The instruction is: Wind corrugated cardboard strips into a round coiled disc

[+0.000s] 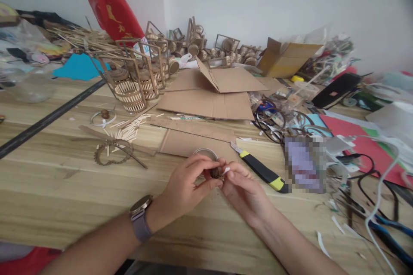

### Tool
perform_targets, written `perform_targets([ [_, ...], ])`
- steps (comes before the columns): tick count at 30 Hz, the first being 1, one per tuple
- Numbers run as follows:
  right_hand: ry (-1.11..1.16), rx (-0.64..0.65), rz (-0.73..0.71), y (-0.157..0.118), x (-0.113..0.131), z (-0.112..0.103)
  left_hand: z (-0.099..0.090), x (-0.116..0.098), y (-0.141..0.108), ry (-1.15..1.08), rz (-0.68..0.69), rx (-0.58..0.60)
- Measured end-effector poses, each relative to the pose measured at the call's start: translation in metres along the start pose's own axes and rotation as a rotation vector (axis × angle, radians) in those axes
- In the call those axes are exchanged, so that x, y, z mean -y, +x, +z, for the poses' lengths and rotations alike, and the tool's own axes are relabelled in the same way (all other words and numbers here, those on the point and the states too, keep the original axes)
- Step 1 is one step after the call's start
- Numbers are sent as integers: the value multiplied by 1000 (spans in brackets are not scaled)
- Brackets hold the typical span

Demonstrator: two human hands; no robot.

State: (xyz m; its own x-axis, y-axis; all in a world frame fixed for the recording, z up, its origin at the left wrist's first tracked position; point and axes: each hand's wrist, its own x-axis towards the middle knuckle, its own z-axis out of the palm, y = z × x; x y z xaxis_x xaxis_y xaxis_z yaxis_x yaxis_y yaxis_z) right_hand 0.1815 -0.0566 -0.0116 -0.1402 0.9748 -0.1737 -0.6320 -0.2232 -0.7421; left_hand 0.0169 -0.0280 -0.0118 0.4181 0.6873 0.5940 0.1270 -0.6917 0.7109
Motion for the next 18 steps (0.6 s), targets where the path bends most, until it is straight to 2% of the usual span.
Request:
perform_targets([
  [9, -12, -50, 17, 2, -3, -2, 0, -7, 2, -19, 17, 9],
  [14, -22, -77, 8, 2, -4, 0, 3, -6, -1, -44, -12, -31],
  [18, -12, -109, 9, 0, -5, 3, 3, -5, -2, -11, 76, -45],
])
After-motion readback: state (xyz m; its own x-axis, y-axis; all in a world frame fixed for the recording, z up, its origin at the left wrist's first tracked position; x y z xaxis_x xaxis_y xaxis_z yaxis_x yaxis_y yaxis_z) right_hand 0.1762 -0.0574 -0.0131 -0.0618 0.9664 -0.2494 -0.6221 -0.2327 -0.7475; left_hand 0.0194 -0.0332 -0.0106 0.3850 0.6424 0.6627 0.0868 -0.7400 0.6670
